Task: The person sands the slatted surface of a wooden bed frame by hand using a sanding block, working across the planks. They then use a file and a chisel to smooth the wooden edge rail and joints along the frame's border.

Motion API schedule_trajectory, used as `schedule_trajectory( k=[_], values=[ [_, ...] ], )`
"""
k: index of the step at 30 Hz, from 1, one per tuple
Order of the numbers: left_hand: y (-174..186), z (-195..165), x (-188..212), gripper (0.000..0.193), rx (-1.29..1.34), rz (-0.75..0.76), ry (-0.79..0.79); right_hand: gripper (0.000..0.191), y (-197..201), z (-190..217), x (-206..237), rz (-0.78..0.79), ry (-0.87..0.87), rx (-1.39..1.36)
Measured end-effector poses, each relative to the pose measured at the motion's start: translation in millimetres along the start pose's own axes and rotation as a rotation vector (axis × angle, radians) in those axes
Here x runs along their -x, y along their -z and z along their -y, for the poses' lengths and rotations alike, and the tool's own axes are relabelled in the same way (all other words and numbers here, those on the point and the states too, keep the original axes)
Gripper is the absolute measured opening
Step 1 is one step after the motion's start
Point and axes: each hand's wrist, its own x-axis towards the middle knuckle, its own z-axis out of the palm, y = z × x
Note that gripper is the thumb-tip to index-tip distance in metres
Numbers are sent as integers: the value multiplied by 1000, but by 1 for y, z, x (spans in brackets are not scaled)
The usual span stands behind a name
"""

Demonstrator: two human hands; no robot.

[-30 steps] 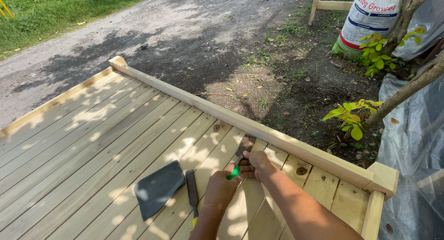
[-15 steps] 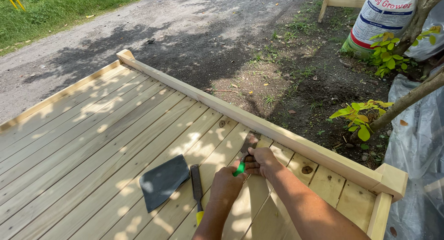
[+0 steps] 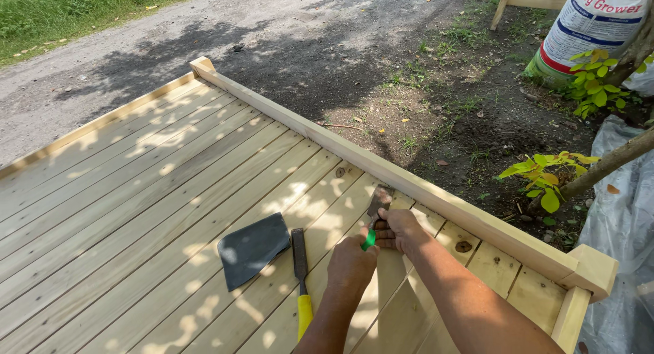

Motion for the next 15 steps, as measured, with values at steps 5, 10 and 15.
schedule_trajectory(
  k=[5, 10, 15],
  values=[
    [0, 0, -4, 34, -13, 18, -13, 31, 1, 4, 0, 27, -6, 5],
    [7, -1, -6, 38, -20, 96, 43, 33, -4, 5, 6, -21, 27, 57],
    [5, -1, 1, 37, 7, 41, 21, 30, -4, 4, 9, -32, 24, 63]
  ],
)
